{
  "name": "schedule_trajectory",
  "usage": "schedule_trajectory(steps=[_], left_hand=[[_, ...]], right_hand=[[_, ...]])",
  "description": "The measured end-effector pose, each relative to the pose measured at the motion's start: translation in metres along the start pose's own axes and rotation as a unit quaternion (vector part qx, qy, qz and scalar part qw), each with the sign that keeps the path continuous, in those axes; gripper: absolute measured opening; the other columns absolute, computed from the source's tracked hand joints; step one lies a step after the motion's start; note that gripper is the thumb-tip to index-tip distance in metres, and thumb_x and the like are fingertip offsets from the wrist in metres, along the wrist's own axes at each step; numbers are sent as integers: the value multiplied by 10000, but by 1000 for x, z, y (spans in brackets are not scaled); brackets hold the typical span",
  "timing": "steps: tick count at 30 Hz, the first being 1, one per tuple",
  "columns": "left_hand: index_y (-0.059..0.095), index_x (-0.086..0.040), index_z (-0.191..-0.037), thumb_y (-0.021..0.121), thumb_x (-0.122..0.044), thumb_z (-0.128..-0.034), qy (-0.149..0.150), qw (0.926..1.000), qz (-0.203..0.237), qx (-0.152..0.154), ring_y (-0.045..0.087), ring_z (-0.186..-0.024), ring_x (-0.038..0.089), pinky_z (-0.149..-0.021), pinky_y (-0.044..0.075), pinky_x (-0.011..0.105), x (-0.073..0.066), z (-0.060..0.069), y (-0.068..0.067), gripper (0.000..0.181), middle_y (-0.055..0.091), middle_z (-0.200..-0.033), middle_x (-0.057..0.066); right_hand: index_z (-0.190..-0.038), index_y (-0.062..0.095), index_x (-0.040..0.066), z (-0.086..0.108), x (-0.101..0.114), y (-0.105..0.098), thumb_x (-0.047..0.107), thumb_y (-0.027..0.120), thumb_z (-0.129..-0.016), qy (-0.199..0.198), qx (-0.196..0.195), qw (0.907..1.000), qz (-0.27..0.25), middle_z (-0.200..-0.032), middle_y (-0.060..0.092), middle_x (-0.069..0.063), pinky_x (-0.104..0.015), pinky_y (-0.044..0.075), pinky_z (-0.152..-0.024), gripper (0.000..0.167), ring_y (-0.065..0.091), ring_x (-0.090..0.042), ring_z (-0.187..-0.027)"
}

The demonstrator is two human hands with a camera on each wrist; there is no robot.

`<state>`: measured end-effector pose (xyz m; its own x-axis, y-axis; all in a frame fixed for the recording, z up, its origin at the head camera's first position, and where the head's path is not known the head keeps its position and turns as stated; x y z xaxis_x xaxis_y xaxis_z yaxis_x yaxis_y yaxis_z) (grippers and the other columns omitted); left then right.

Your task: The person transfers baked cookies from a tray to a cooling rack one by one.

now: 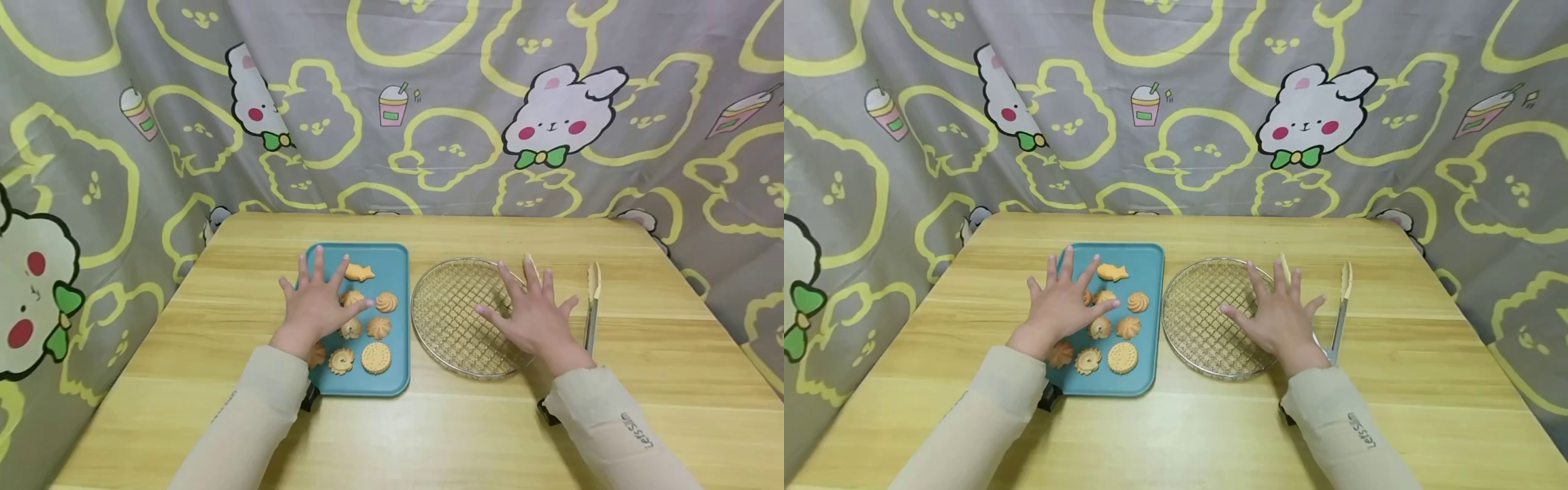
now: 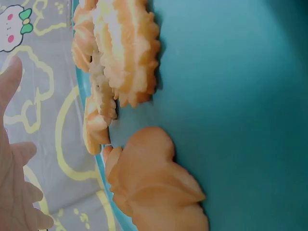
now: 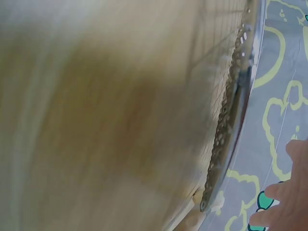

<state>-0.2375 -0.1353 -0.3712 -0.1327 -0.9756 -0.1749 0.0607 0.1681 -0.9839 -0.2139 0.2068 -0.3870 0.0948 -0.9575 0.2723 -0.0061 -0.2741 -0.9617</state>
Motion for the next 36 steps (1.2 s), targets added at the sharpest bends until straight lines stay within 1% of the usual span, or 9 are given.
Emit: schedule_trajectory(steps=[4, 8, 13, 19, 22, 25, 31, 33, 36], left_hand=[[59, -308, -1544, 426, -799, -800, -16, 10000, -9, 16, -208, -1366, 426, -968, -49, 771, 2, 0, 0, 964, -125, -1562, 191], [54, -306, -1545, 416, -802, -802, -7, 10000, -39, -1, -203, -1370, 424, -970, -38, 771, 4, 0, -1, 964, -133, -1562, 187], [43, -302, -1545, 426, -783, -816, 6, 10000, 22, 0, -215, -1365, 427, -961, -64, 771, 7, 1, -2, 954, -163, -1555, 183], [33, -302, -1544, 354, -831, -794, -15, 10000, -46, 40, -209, -1366, 429, -966, -53, 771, 11, 3, -5, 972, -174, -1555, 172], [35, -296, -1544, 354, -825, -800, -47, 10000, -53, 38, -207, -1365, 434, -966, -49, 773, 14, 4, -6, 968, -191, -1553, 163], [40, -288, -1545, 384, -796, -820, -78, 9999, -32, 57, -216, -1359, 439, -959, -56, 776, 18, 5, -7, 951, -210, -1547, 156], [64, -267, -1550, 401, -785, -824, -100, 9999, -80, 13, -191, -1364, 456, -949, -37, 788, 27, 4, -7, 953, -158, -1559, 180], [71, -262, -1551, 411, -783, -822, -108, 9999, -103, -18, -182, -1367, 460, -948, -24, 793, 30, 4, -8, 958, -144, -1561, 187], [68, -261, -1550, 422, -783, -817, -131, 9998, -111, -33, -185, -1364, 462, -944, -18, 797, 34, 5, -8, 968, -152, -1556, 190]], right_hand=[[-1554, 75, 252, 1, -2, 0, 737, 411, -860, 0, 2, 10000, -20, -1567, -75, -203, -835, -128, -810, 911, -90, -562, -1342], [-1552, 34, 257, 1, -4, -2, 737, 397, -866, 38, 32, 10000, 7, -1562, -105, -205, -828, -142, -809, 913, -107, -564, -1336], [-1550, 0, 260, 1, -10, -4, 742, 386, -866, 85, 66, 9999, 68, -1554, -107, -227, -825, -149, -809, 922, -106, -569, -1332], [-1547, -11, 278, 2, -17, -7, 741, 387, -866, 122, 42, 9998, 122, -1552, -83, -243, -840, -112, -818, 914, -86, -582, -1328], [-1544, -24, 286, 4, -22, -8, 740, 379, -869, 175, 71, 9998, 119, -1547, -72, -257, -836, -112, -828, 907, -98, -575, -1329], [-1538, -46, 298, 4, -26, -9, 757, 360, -862, 252, 100, 9996, 108, -1542, -57, -274, -829, -116, -841, 913, -99, -577, -1328], [-1538, -44, 313, 5, -35, -12, 753, 386, -856, 289, -55, 9995, 114, -1524, 1, -318, -839, -112, -825, 918, -83, -603, -1315], [-1541, -28, 307, 6, -39, -13, 741, 400, -861, 292, -79, 9995, 108, -1521, 9, -325, -846, -102, -815, 913, -84, -609, -1311], [-1549, 10, 270, 7, -44, -13, 734, 405, -865, 343, -62, 9994, 68, -1519, 0, -329, -851, -102, -805, 916, -94, -612, -1307]])
Point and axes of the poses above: each hand's wrist, its own z-axis away from the middle knuckle, its own y-axis out of the palm, x = y × z, the point moved 6 cm from there along -z, towards the middle knuckle
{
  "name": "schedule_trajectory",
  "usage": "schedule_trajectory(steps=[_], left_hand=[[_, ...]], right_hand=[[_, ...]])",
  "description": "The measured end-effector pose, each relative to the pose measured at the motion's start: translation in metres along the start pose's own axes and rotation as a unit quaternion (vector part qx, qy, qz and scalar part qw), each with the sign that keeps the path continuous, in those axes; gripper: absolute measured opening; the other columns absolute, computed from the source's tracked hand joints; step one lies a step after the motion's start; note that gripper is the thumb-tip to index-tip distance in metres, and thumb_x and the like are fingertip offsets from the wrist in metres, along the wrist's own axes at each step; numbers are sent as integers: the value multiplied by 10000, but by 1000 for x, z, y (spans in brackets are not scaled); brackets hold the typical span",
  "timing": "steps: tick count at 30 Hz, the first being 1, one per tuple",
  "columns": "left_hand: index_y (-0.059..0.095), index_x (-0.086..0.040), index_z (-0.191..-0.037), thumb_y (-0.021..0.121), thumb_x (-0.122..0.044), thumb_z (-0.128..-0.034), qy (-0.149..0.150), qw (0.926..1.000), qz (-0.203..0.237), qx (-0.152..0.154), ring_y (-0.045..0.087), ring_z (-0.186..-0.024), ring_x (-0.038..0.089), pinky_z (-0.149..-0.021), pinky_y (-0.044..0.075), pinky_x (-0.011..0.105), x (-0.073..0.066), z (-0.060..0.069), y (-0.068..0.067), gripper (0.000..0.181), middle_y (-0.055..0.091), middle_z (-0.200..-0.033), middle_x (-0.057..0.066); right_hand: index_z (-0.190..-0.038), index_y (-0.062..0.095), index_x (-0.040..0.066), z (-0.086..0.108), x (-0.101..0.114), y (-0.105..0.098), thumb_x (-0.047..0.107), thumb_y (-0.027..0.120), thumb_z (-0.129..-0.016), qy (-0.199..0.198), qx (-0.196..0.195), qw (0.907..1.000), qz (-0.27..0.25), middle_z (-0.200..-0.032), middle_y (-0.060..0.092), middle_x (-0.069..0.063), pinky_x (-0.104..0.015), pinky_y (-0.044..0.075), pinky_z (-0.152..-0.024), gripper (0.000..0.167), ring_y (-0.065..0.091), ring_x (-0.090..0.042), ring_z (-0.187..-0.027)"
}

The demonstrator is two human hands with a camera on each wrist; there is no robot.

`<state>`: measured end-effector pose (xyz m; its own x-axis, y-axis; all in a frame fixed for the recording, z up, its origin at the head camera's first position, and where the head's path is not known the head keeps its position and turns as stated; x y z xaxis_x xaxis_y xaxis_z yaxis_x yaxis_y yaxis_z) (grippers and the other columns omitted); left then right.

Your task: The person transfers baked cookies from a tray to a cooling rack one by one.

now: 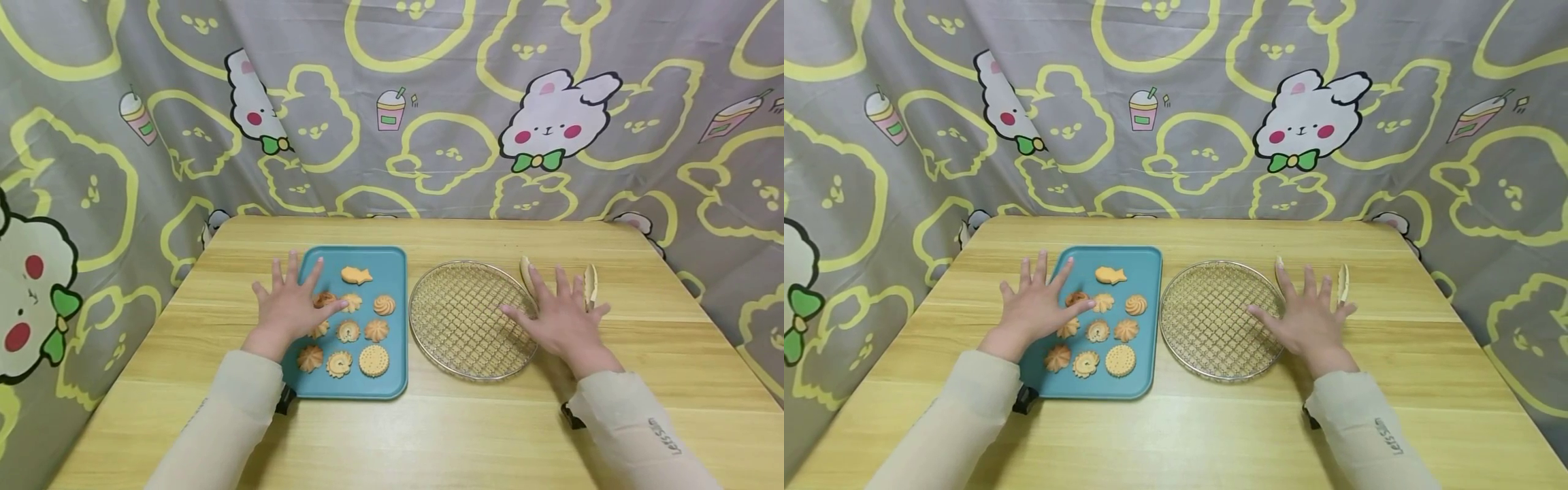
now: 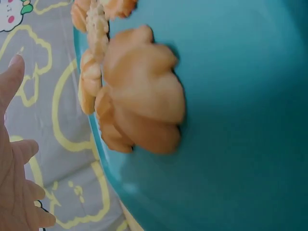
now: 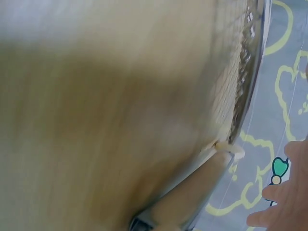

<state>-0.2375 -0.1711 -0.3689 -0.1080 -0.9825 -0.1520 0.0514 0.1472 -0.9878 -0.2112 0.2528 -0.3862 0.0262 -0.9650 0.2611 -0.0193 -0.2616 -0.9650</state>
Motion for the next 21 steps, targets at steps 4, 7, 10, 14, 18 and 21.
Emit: schedule_trajectory(steps=[4, 7, 10, 14, 18, 21], left_hand=[[52, -258, -1550, 420, -783, -818, -7, 10000, -2, 30, -197, -1358, 463, -939, -28, 799, 6, 1, 0, 973, -167, -1550, 195], [54, -247, -1551, 416, -777, -825, -17, 10000, 16, 50, -200, -1358, 463, -936, -42, 797, 12, 2, 0, 970, -165, -1550, 202], [71, -228, -1553, 427, -764, -832, -48, 9999, 105, 78, -205, -1356, 465, -933, -66, 794, 18, 4, 1, 967, -167, -1548, 208], [82, -214, -1554, 445, -762, -826, -102, 9997, 202, 120, -214, -1349, 473, -925, -85, 792, 26, 4, 2, 981, -175, -1543, 218], [95, -207, -1553, 450, -758, -826, -163, 9997, 174, 101, -207, -1349, 479, -925, -85, 792, 34, 3, 3, 979, -161, -1542, 230], [110, -204, -1553, 445, -757, -830, -191, 9996, 158, 93, -204, -1352, 476, -928, -85, 791, 39, 2, 4, 969, -148, -1544, 231]], right_hand=[[-1553, 39, 222, 1, -6, 0, 736, 398, -865, 68, 36, 10000, -40, -1514, -21, -337, -851, -110, -795, 930, -154, -589, -1305], [-1552, 27, 230, 2, -11, 0, 744, 400, -859, 118, 39, 9999, -49, -1514, -24, -338, -852, -120, -782, 940, -197, -556, -1313], [-1552, 29, 231, 2, -16, 1, 746, 405, -855, 183, 42, 9998, -59, -1510, -15, -345, -854, -128, -766, 945, -162, -578, -1314], [-1553, 44, 210, 2, -23, 0, 744, 408, -856, 261, 69, 9996, -86, -1505, -25, -353, -854, -137, -755, 951, -98, -624, -1298], [-1551, 20, 206, 3, -31, -1, 743, 404, -858, 322, 130, 9993, -115, -1502, -95, -346, -849, -157, -741, 958, -122, -631, -1284], [-1550, 4, 208, 4, -36, -1, 742, 401, -860, 383, 159, 9991, -113, -1502, -123, -337, -852, -152, -736, 958, -108, -646, -1275]])
Point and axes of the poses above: each hand's wrist, its own z-axis away from the middle knuckle, its own y-axis out of the palm, x = y × z, the point moved 6 cm from there along -z, towards the middle knuckle
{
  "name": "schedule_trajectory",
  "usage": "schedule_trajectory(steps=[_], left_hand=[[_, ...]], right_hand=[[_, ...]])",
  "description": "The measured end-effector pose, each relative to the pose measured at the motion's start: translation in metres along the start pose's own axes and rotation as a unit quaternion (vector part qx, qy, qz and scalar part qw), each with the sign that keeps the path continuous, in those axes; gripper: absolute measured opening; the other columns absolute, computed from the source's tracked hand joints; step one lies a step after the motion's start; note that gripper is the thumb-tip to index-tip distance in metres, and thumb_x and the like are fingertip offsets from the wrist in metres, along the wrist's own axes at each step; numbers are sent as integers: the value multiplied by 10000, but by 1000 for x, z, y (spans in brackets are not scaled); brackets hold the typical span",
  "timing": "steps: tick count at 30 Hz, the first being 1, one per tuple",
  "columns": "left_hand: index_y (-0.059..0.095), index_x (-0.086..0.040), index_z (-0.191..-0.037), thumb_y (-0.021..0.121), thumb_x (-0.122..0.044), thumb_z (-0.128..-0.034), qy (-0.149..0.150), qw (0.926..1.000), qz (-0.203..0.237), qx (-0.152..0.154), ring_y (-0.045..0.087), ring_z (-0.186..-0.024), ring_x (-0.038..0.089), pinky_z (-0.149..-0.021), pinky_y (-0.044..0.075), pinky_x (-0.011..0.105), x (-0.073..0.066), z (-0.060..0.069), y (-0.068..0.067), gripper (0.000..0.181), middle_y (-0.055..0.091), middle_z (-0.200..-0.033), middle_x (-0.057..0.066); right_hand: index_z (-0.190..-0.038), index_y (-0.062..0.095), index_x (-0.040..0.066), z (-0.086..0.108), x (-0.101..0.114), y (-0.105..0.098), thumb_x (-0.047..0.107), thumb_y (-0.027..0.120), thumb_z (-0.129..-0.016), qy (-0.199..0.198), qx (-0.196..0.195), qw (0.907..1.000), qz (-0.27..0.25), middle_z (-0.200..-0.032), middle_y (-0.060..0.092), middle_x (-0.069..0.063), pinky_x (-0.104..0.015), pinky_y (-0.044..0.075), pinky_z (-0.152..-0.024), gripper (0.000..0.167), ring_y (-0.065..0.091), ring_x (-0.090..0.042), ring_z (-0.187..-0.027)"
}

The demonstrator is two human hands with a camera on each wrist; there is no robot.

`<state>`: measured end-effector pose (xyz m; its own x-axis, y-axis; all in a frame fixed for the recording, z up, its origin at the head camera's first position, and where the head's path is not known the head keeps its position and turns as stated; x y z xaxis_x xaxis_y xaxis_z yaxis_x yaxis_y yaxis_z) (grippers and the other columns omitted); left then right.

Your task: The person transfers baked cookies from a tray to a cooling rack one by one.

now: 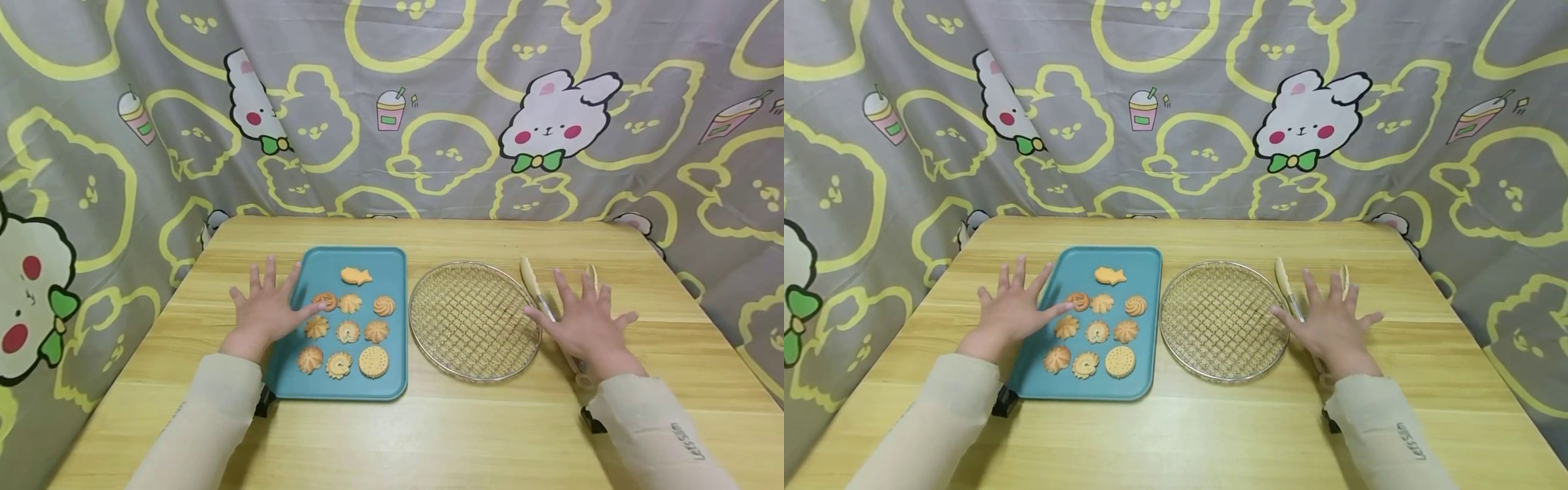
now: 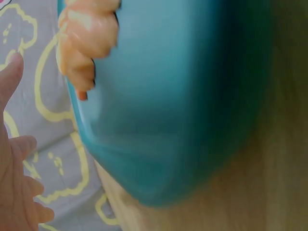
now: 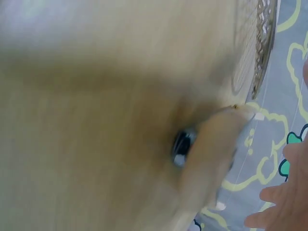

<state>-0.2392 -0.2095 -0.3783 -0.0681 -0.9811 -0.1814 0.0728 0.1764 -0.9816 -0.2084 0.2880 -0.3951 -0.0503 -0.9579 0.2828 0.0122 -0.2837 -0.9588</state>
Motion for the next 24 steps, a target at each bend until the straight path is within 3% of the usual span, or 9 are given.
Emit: schedule_trajectory(steps=[12, 24], left_hand=[[105, -187, -1552, 443, -737, -848, 38, 9998, -30, 201, -183, -1350, 493, -930, -84, 789, 12, 2, -1, 956, -148, -1539, 243], [137, -160, -1549, 437, -743, -846, 289, 9988, -100, 378, -155, -1368, 479, -962, -90, 761, 25, -1, 6, 961, -87, -1556, 231]], right_hand=[[-1539, -61, 170, 1, -18, -1, 748, 376, -863, 204, 71, 9997, 117, -1467, -66, -402, -881, -87, -682, 991, -43, -710, -1226], [-1507, -151, 120, 6, -28, -3, 792, 385, -821, 648, 126, 9978, 22, -1402, 17, -473, -898, 22, -679, 1100, 56, -709, -1206]])
Point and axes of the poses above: each hand's wrist, its own z-axis away from the middle knuckle, its own y-axis out of the palm, x = y × z, the point moved 6 cm from there along -z, towards the middle knuckle
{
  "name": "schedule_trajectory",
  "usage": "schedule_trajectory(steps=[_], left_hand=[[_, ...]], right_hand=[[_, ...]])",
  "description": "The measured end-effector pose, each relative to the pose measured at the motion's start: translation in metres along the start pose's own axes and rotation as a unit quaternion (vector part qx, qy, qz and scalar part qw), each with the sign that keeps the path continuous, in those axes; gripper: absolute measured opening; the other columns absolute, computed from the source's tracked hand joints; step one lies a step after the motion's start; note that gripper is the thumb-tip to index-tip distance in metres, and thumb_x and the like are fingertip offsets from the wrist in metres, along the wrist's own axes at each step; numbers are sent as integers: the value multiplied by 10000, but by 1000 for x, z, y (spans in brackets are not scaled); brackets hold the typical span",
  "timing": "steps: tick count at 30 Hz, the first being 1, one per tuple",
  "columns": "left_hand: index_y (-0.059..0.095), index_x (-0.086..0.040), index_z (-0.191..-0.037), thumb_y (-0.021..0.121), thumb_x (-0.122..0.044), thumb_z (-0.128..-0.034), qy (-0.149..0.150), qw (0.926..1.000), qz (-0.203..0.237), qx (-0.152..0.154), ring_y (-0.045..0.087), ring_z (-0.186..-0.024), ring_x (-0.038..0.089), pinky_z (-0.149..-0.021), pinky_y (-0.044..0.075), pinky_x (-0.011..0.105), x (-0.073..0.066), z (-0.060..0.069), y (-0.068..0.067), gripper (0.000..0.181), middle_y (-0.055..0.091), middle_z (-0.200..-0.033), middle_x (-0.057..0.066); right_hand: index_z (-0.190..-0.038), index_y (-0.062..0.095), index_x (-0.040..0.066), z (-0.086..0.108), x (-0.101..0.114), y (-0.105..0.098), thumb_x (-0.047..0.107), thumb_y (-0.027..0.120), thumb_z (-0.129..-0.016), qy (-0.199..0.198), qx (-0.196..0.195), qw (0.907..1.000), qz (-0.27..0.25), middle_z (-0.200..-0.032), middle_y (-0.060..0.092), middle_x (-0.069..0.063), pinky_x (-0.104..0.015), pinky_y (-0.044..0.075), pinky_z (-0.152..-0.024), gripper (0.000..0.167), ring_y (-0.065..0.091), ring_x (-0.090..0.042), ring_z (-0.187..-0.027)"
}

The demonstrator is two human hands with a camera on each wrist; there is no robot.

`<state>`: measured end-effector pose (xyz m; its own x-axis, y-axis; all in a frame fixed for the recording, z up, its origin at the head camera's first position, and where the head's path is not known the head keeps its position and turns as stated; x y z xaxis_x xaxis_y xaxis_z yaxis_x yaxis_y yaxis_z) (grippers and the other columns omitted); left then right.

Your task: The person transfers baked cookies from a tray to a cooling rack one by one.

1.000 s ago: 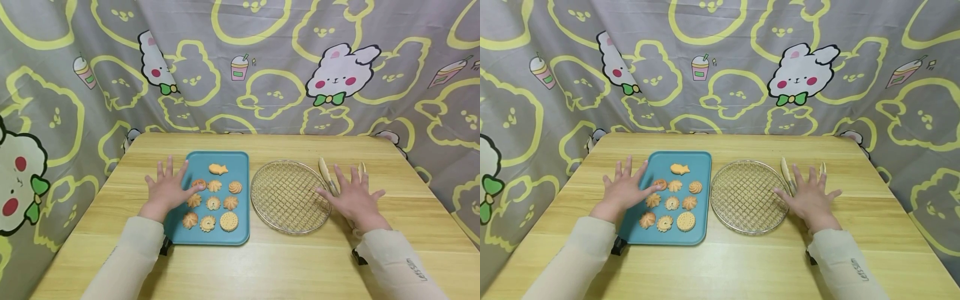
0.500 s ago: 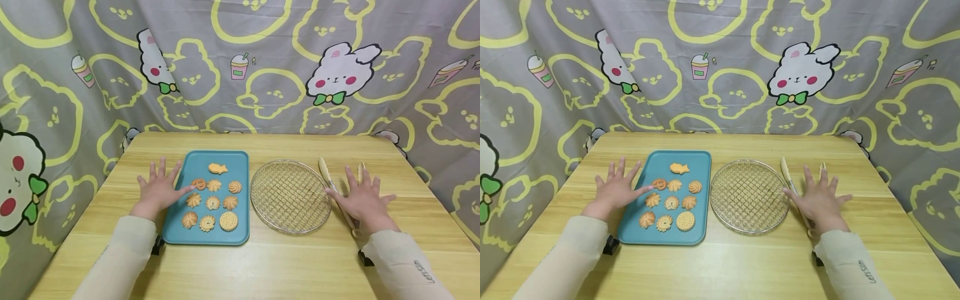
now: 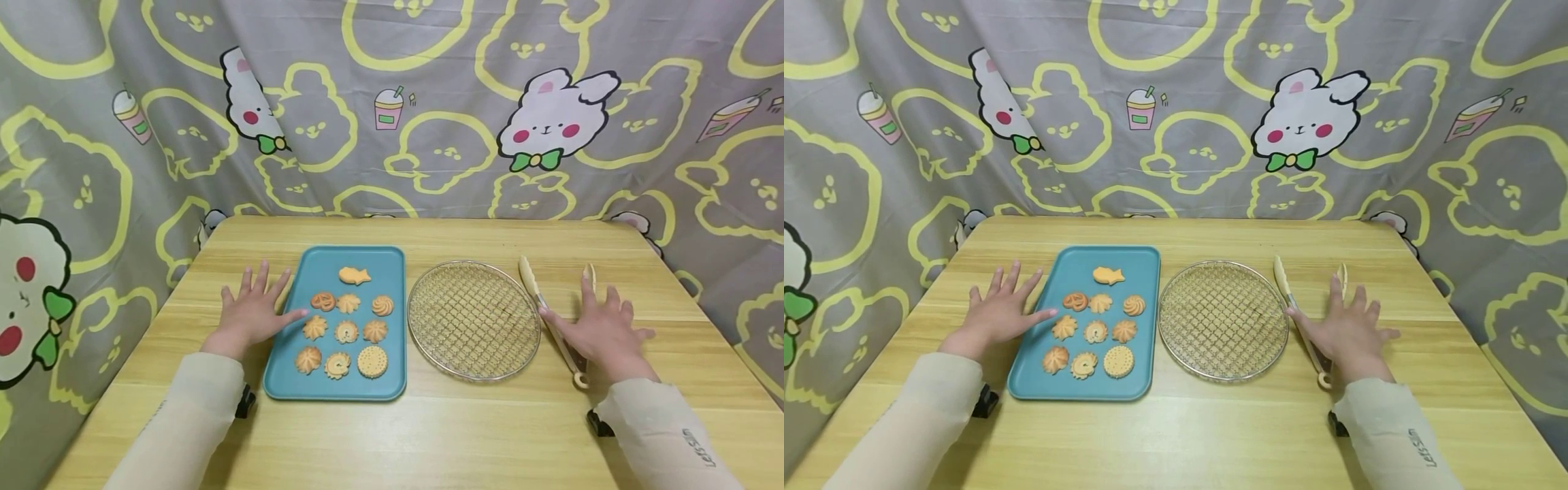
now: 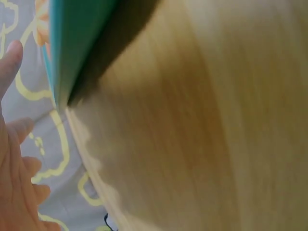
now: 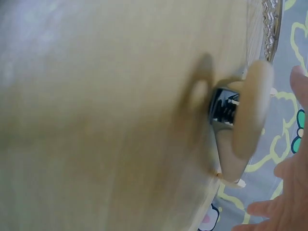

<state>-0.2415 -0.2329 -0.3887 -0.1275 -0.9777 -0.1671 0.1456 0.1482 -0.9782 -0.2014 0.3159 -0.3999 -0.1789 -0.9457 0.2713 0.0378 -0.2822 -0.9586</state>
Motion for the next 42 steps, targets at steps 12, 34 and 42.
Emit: schedule_trajectory(steps=[12, 34, 42], left_hand=[[189, -135, -1540, 473, -687, -873, 431, 9989, -105, 134, 19, -1401, 460, -1020, -10, 725, 3, -2, 2, 911, 40, -1560, 238], [242, -91, -1523, 517, -540, -934, 983, 9946, 76, 313, 139, -1408, 391, -1068, 83, 663, 2, -2, 12, 790, 153, -1555, 198], [262, -96, -1518, 502, -482, -965, 1023, 9936, 139, 465, 146, -1413, 371, -1085, 92, 636, 2, -3, 15, 716, 168, -1557, 181]], right_hand=[[-1486, -106, -30, 6, -12, 3, 789, 457, -792, 331, 104, 9986, -405, -1312, 147, -508, -841, 197, -744, 1212, 231, -715, -1086], [-1458, -68, -120, 12, -11, 16, 743, 448, -836, 537, 142, 9934, -1006, -1275, 214, -526, -731, 296, -812, 1182, 259, -680, -1087], [-1440, 18, -170, 13, -10, 18, 748, 464, -825, 698, 33, 9926, -990, -1262, 230, -520, -700, 307, -789, 1191, 266, -659, -1094]])
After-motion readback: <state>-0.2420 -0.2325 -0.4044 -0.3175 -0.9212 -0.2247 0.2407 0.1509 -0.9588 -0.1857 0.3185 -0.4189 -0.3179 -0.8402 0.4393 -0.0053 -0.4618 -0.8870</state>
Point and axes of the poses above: each hand's wrist, its own z-axis away from the middle knuckle, its own y-axis out of the palm, x = y × z, the point moved 6 cm from there along -z, towards the middle knuckle
